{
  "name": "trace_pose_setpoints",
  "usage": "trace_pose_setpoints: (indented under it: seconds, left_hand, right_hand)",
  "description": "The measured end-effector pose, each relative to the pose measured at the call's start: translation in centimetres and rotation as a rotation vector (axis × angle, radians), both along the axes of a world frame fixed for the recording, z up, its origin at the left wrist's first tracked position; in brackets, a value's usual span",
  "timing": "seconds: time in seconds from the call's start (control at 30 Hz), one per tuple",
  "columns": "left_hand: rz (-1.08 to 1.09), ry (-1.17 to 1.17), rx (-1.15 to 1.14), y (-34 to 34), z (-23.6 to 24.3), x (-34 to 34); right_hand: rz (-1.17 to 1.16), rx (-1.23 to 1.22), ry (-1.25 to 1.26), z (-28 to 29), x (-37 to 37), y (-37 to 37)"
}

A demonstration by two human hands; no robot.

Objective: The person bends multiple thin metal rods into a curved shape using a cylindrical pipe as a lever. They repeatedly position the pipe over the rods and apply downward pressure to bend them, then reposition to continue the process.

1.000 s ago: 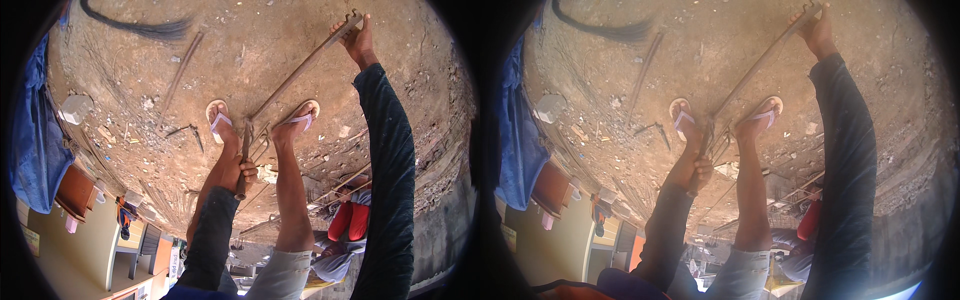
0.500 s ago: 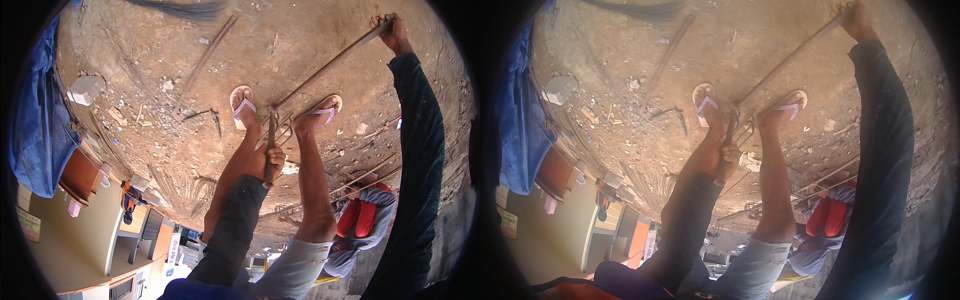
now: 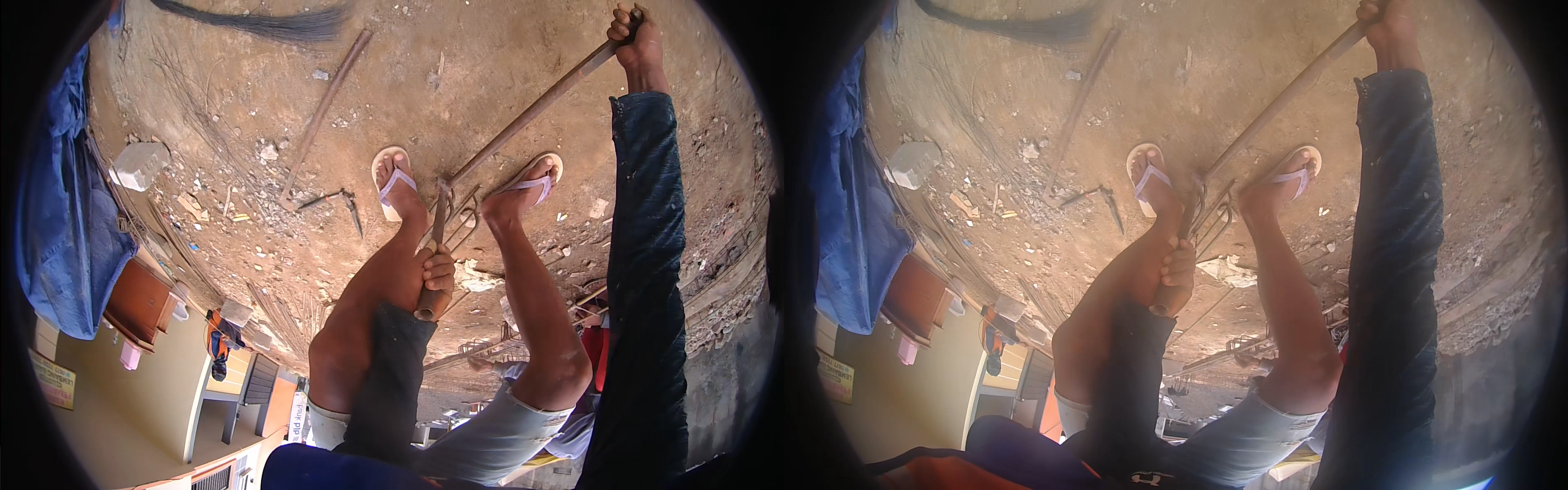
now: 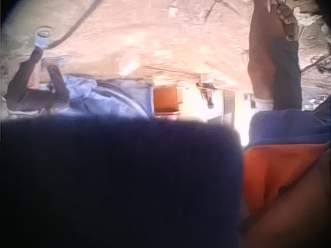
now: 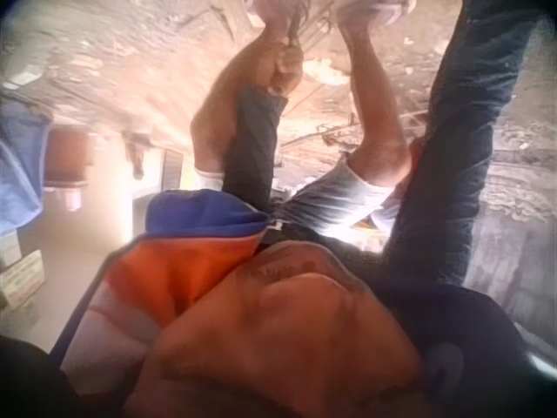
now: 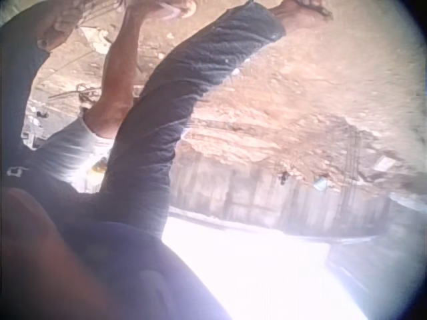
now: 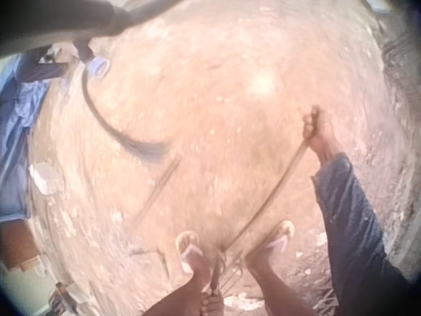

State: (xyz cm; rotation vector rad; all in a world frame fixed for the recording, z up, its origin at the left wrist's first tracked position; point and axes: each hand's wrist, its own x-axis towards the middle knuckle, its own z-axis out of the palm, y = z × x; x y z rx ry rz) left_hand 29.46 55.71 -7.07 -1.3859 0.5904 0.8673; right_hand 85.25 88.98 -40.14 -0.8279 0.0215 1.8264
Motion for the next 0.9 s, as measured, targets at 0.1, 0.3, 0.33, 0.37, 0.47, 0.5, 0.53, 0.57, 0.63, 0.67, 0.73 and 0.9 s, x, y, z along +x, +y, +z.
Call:
trace_pose_setpoints:
  seconds: [0.1, 0.3, 0.33, 0.37, 0.47, 0.5, 0.53, 0.57, 0.63, 0.67, 0.73, 0.9]
  left_hand:
    - [-0.083, -0.039, 0.084, -0.1, -0.1, -0.5]
    - [0.011, -0.057, 0.119, -0.5, -0.4, 0.8]
    - [0.025, -0.076, 0.161, -0.3, -0.3, 1.1]
    - [-0.087, 0.019, 0.051, 0.1, -0.2, 1.2]
    - [-0.295, 0.130, -0.103, 1.4, 0.5, 1.9]
    - [-0.311, 0.124, -0.090, 1.8, 0.7, 2.0]
    - [-0.331, 0.123, -0.074, 2.3, 0.7, 1.9]
    - [-0.341, 0.118, -0.077, 2.4, 0.8, 2.1]
    - [-0.367, 0.138, -0.093, 2.5, 0.6, 1.9]
    - [-0.368, 0.131, -0.091, 2.3, 0.6, 1.7]
    - [-0.368, 0.104, -0.082, 1.5, 0.4, 1.5]
    - [-0.341, 0.096, -0.080, 0.3, 0.4, 0.5]
  right_hand:
    - [-0.030, 0.056, -0.002, -0.4, 1.2, -1.2]
    - [-0.384, -0.137, -0.786, 20.1, -11.0, -5.2]
    - [-0.292, -0.024, -0.731, 24.3, -13.2, -6.0]
    - [-0.409, -0.112, -0.778, 27.3, -15.2, -6.9]
    - [-0.550, -0.074, -0.761, 35.0, -19.1, -11.1]
    - [-0.600, -0.085, -0.745, 37.6, -20.3, -12.8]
    - [-0.602, -0.078, -0.754, 40.0, -21.9, -14.8]
    - [-0.651, -0.068, -0.798, 42.2, -23.8, -17.0]
    - [-0.687, 0.010, -0.693, 46.2, -27.7, -21.0]
    - [-0.713, 0.011, -0.738, 47.5, -30.0, -23.1]
    - [-0.730, -0.002, -0.811, 50.2, -32.7, -26.5]
    - [-0.486, -0.120, -0.894, 52.4, -33.0, -30.4]
